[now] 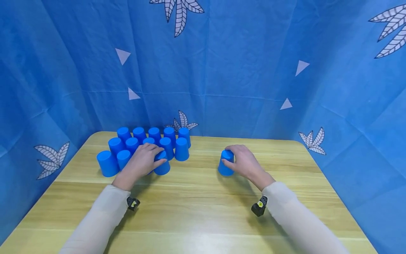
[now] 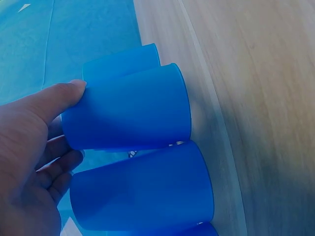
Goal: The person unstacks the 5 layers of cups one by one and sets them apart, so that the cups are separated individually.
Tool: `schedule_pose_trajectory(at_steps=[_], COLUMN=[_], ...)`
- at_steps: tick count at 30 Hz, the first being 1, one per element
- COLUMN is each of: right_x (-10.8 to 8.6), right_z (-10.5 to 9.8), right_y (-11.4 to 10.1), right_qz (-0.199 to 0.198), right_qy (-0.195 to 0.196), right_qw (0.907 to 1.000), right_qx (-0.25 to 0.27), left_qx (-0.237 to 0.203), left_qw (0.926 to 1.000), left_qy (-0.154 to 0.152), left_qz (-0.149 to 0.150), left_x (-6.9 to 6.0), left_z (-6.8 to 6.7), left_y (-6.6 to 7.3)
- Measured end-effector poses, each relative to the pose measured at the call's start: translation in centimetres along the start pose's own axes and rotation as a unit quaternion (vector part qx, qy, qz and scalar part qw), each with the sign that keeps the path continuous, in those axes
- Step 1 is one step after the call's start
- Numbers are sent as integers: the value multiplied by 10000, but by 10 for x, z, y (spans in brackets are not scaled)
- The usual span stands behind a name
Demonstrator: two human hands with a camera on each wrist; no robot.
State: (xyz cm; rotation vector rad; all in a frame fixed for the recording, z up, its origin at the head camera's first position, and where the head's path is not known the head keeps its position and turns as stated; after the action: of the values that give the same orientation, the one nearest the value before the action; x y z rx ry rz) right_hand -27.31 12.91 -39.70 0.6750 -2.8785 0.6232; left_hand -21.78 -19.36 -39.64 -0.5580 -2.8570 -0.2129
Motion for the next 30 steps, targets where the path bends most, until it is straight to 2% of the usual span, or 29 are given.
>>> schedule_pose_trajectory(at_steps=[10, 22, 30], right_x=[15, 33, 43], right_z=[17, 38, 51], right_y=[-41, -85, -113], right_qz=[-244, -400, -571], right_qy=[-17, -344, -566], right_qw=[9996, 9980, 9963], right_qx=[124, 343, 307], left_qx=[-25, 8, 75], left_qw=[10000, 10000, 9999], left_qy=[8, 38, 84], left_qz=[-39, -49, -37], left_x=[1, 2, 2], left_z=[-2, -2, -2], left_y=[2, 1, 0])
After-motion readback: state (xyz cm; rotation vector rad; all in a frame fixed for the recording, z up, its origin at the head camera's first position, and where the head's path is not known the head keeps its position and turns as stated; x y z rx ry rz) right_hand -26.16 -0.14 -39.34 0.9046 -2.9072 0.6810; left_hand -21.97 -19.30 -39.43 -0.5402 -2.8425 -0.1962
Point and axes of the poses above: each hand's wrist, its own x-axis towards the middle knuckle, its own z-axis out of the palm, y = z × x, the point moved 6 cm from there along x, towards the middle knuckle, and after that the axes turned 7 degrees about z, right-handed, at the moved point
